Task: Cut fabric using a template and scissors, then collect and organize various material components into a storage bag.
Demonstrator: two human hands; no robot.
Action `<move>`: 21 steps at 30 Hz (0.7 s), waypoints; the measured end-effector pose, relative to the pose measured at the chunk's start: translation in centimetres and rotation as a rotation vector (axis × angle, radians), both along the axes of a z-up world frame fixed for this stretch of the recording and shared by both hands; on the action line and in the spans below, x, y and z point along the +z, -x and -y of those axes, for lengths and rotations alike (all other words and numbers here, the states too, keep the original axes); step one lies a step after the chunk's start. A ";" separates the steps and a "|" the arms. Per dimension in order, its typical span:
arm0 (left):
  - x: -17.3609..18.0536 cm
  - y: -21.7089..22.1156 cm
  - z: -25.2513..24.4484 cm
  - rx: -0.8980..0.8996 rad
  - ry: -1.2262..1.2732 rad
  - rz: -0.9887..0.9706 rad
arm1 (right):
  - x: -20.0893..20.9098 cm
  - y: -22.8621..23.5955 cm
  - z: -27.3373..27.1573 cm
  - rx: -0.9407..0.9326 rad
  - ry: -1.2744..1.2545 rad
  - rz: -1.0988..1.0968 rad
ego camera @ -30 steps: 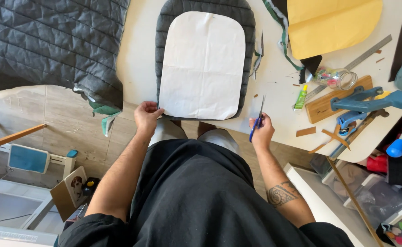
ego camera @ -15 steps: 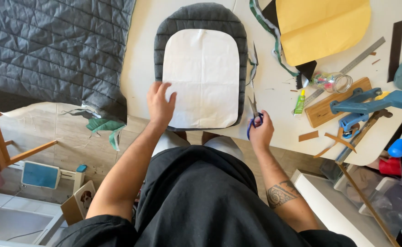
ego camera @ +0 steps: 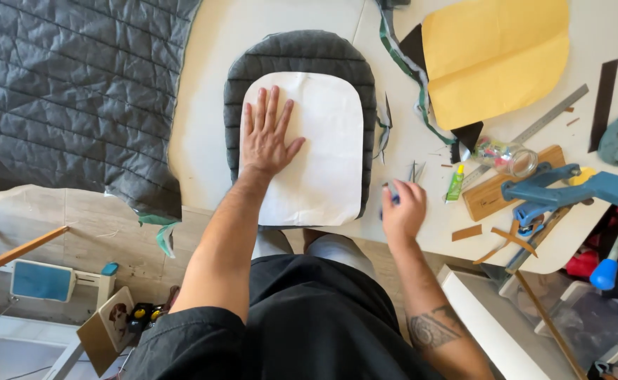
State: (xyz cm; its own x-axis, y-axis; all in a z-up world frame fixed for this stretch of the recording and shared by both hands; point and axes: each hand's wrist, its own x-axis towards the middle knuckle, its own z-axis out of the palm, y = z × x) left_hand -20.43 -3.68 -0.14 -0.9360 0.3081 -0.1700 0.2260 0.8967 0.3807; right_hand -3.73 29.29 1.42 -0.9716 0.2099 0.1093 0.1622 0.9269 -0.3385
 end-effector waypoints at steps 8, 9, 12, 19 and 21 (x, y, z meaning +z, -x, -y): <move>-2.1 -0.1 0.3 0.016 -0.018 -0.015 | -5.9 25.2 12.5 0.606 0.159 -0.223; -2.4 -0.1 0.3 0.022 -0.027 -0.061 | -6.7 26.9 12.7 0.677 0.123 -0.237; -3.1 0.0 0.1 0.040 -0.029 -0.105 | -6.7 28.4 13.0 0.749 0.018 -0.254; -3.8 -0.1 0.1 0.060 -0.009 -0.134 | -6.3 30.1 13.0 0.903 -0.191 -0.244; -3.9 -0.1 0.1 0.053 -0.016 -0.170 | -6.1 30.6 12.6 0.998 -0.173 -0.143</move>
